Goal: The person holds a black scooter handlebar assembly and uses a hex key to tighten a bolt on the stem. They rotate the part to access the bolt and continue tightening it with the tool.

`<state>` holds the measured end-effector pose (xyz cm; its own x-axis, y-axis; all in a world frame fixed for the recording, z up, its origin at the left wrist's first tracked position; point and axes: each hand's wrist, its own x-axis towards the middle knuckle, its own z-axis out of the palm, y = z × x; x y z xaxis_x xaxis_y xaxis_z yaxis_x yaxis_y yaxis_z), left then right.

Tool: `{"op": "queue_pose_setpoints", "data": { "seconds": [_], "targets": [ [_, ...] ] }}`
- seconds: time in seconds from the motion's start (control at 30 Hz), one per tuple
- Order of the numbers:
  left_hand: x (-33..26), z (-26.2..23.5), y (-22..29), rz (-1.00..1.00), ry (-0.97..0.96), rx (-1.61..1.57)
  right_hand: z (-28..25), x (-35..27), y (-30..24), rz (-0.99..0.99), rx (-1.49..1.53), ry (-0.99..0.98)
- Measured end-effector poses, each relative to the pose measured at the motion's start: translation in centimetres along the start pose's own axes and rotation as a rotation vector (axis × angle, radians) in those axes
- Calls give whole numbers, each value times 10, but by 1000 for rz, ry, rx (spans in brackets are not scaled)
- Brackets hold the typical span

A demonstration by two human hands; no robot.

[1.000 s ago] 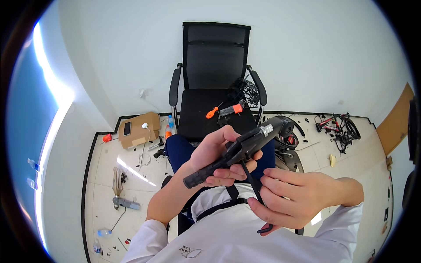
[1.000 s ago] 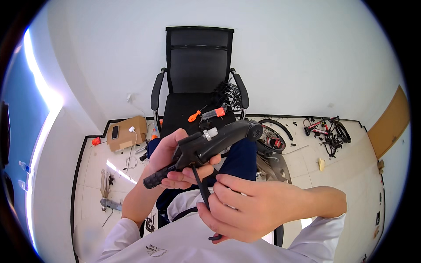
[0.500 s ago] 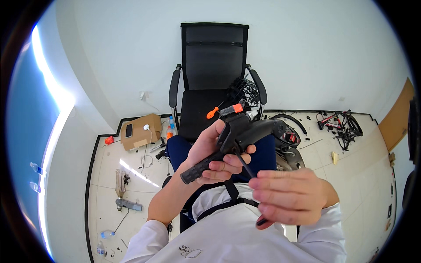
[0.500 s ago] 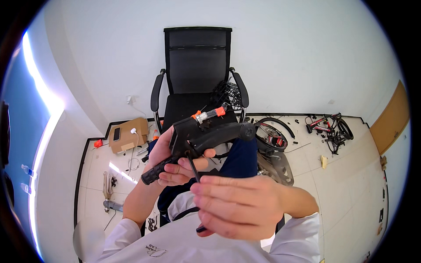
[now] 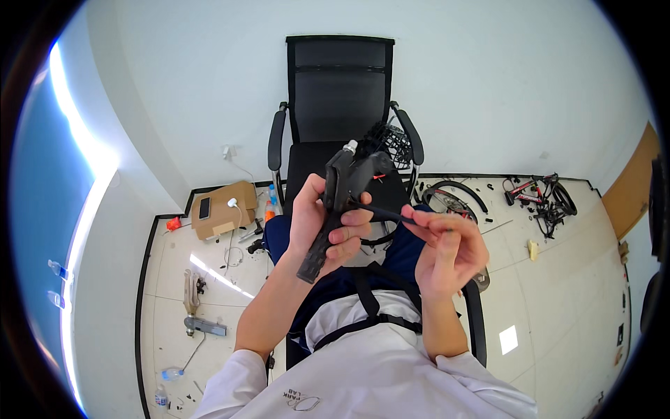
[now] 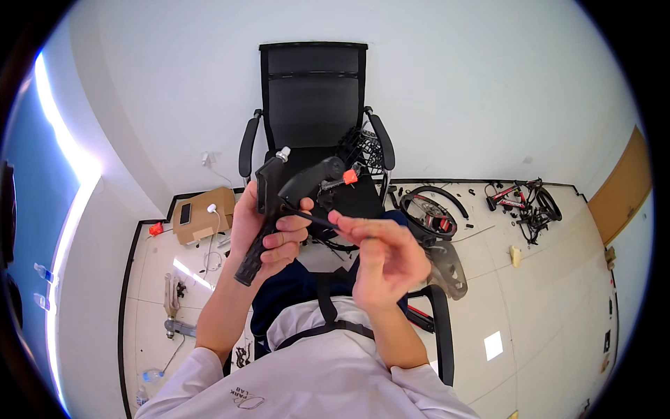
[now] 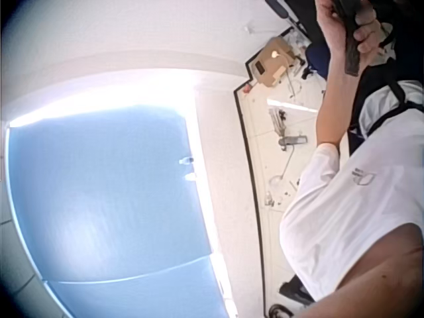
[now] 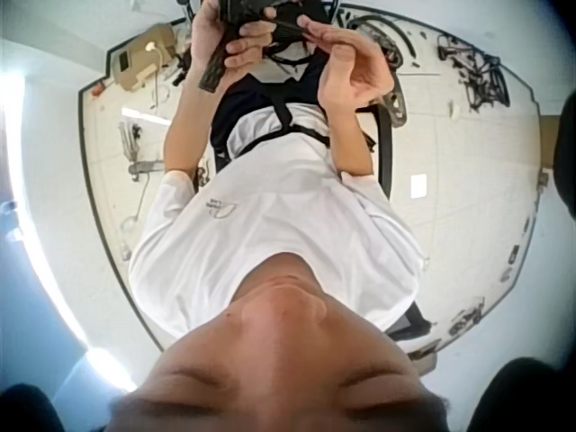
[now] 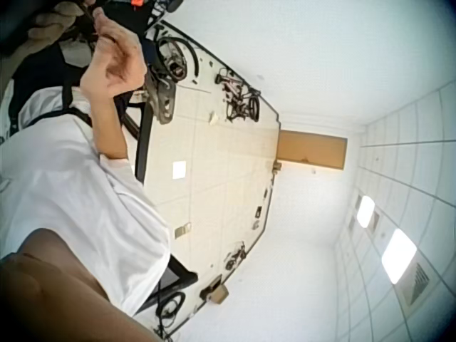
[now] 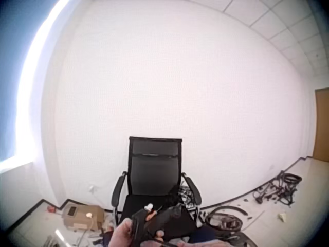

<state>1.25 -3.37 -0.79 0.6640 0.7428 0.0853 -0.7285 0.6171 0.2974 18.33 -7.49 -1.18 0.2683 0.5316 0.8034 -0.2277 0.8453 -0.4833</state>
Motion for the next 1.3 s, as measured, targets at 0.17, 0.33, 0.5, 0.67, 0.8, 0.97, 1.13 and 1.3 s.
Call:
{"op": "queue_pose_setpoints", "data": {
  "seconds": [0.17, 0.33, 0.5, 0.67, 0.8, 0.97, 1.13, 1.3],
  "targets": [
    [7, -4, -4, 238, 166, 196, -9, 2, 22, 345, 216, 170],
    [8, -5, -8, 395, 229, 399, -15, 4, 37, 531, 415, 251],
    [11, -10, -12, 491, 253, 570, -20, 7, 42, 625, 487, 279],
    [12, -17, -6, 513, 123, 601, -23, 8, 44, 583, 512, 204],
    [10, -9, -4, 340, 41, 245, -23, 12, 38, 455, 432, 71],
    [6, 0, -8, 275, 57, 42, -9, 9, 14, 386, 201, 71],
    [5, 3, -10, 276, 45, 31, -3, 3, 16, 298, 209, 194],
    [10, -7, -4, 264, 26, 109, -8, 26, 2, -1, -39, 306]
  ]
}}
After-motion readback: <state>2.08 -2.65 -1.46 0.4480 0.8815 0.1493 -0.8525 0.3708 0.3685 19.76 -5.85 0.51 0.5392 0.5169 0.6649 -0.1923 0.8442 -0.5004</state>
